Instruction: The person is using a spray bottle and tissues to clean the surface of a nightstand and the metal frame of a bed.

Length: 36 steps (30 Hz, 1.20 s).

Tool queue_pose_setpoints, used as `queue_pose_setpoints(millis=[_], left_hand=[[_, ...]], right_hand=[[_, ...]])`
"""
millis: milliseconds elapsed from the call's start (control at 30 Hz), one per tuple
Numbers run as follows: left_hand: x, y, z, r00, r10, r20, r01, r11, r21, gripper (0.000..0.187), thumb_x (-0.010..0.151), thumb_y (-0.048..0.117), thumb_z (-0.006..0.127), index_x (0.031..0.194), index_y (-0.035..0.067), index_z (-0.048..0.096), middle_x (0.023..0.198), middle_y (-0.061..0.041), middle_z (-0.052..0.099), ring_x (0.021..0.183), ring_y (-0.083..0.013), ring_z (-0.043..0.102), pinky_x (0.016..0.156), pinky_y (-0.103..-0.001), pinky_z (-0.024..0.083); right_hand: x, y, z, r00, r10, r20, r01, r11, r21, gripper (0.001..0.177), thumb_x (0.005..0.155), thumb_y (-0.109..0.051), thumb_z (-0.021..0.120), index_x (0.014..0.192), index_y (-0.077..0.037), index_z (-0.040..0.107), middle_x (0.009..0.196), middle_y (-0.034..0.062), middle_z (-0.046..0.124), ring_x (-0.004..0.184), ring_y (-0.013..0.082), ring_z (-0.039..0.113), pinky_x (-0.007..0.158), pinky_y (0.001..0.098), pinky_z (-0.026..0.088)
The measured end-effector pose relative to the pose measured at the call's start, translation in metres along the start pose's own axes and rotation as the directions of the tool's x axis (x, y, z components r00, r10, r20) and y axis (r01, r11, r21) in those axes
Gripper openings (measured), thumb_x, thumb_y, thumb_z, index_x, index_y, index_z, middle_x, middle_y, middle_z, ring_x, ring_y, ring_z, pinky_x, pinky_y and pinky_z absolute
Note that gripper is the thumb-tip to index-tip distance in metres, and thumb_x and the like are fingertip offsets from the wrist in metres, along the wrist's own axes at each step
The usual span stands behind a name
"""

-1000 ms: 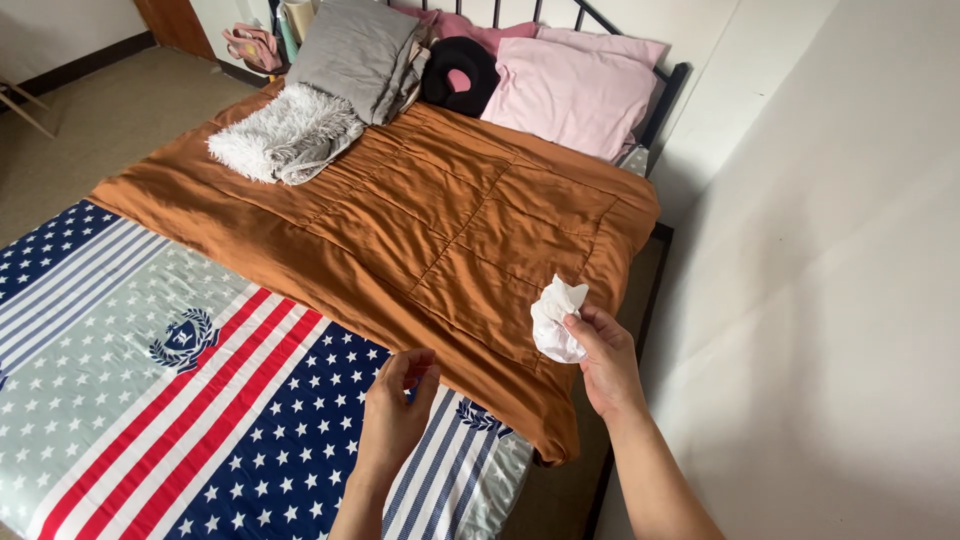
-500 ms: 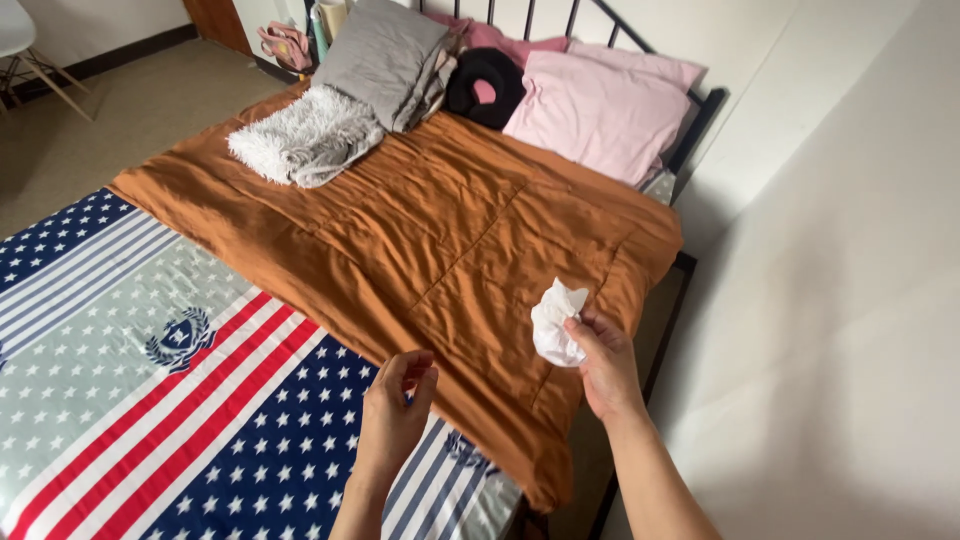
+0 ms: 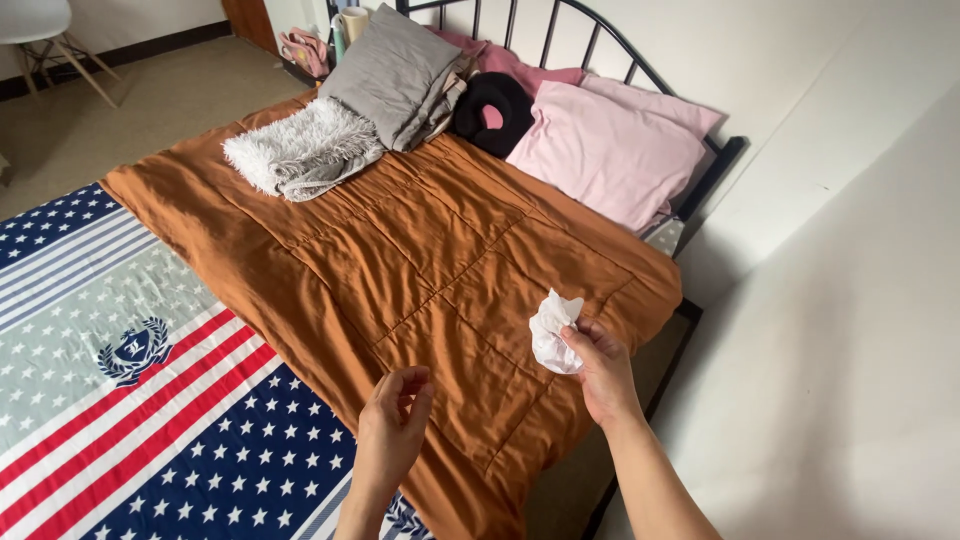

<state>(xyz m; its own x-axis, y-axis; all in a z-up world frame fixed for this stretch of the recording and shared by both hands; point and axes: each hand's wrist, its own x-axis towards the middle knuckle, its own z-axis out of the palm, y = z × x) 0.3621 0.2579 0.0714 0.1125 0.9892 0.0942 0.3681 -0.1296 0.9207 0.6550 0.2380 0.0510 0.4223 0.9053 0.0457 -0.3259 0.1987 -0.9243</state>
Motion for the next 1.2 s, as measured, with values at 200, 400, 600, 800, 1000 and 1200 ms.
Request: queue_pose_setpoints(millis=[200,400,600,800,1000,1200], left_hand=[[0.021,0.006,0.022,1.000,0.017,-0.012,-0.017,1.000,0.006,0.028,0.093,0.022,0.069,0.117,0.007,0.071,0.110,-0.007,0.074,0.089,-0.0177,0.074,0.070,-0.033,0.061],[0.038,-0.001,0.035,0.990,0.138,0.010,-0.138,0.990,0.023,0.028,0.096,0.023,0.067,0.117,0.006,0.070,0.113,-0.009,0.074,0.098,-0.0193,0.075,0.081,-0.034,0.063],[0.043,0.019,0.031,0.994,0.065,0.091,-0.074,0.993,0.094,0.029,0.095,0.025,0.066,0.118,0.008,0.069,0.114,-0.007,0.073,0.098,-0.0196,0.075,0.081,-0.036,0.063],[0.047,0.011,0.032,0.978,0.165,0.129,-0.174,0.983,0.061,0.027,0.095,0.023,0.066,0.116,0.007,0.070,0.109,-0.008,0.075,0.095,-0.0189,0.076,0.083,-0.035,0.062],[0.053,0.022,0.036,0.981,0.129,0.142,-0.139,0.988,0.061,0.027,0.095,0.024,0.066,0.115,0.008,0.071,0.108,-0.007,0.074,0.092,-0.0186,0.076,0.079,-0.034,0.062],[0.074,0.025,0.053,0.987,0.112,0.119,-0.121,0.990,0.075,0.027,0.095,0.024,0.065,0.116,0.008,0.071,0.109,-0.008,0.074,0.096,-0.0196,0.075,0.083,-0.035,0.061]], right_hand=[[0.029,-0.011,-0.013,0.999,0.049,-0.010,-0.048,0.999,0.004,0.025,0.095,-0.011,0.065,0.118,-0.002,0.072,0.109,0.0068,0.075,0.099,0.0165,0.072,0.087,0.0341,0.058],[0.049,0.001,-0.022,0.999,-0.010,0.036,0.008,0.998,0.060,0.024,0.097,-0.009,0.069,0.118,0.002,0.071,0.111,0.0088,0.075,0.101,0.0161,0.071,0.089,0.0317,0.056],[0.037,-0.006,-0.006,0.999,0.019,-0.030,-0.017,0.998,0.058,0.025,0.094,-0.012,0.070,0.117,-0.003,0.071,0.110,0.0071,0.075,0.099,0.0154,0.072,0.087,0.0319,0.057],[0.027,0.005,-0.011,0.999,-0.002,-0.042,0.005,0.998,0.070,0.022,0.097,-0.011,0.071,0.117,-0.001,0.069,0.111,0.0080,0.074,0.100,0.0159,0.071,0.087,0.0327,0.057],[0.027,-0.005,-0.006,0.993,0.066,-0.096,-0.059,0.996,0.074,0.026,0.095,-0.012,0.068,0.119,-0.001,0.069,0.111,0.0079,0.075,0.100,0.0164,0.072,0.086,0.0337,0.059],[0.057,-0.007,-0.023,0.999,0.022,-0.043,-0.019,0.997,0.071,0.029,0.095,-0.012,0.068,0.121,0.001,0.070,0.113,0.0095,0.075,0.102,0.0168,0.072,0.089,0.0329,0.057]])
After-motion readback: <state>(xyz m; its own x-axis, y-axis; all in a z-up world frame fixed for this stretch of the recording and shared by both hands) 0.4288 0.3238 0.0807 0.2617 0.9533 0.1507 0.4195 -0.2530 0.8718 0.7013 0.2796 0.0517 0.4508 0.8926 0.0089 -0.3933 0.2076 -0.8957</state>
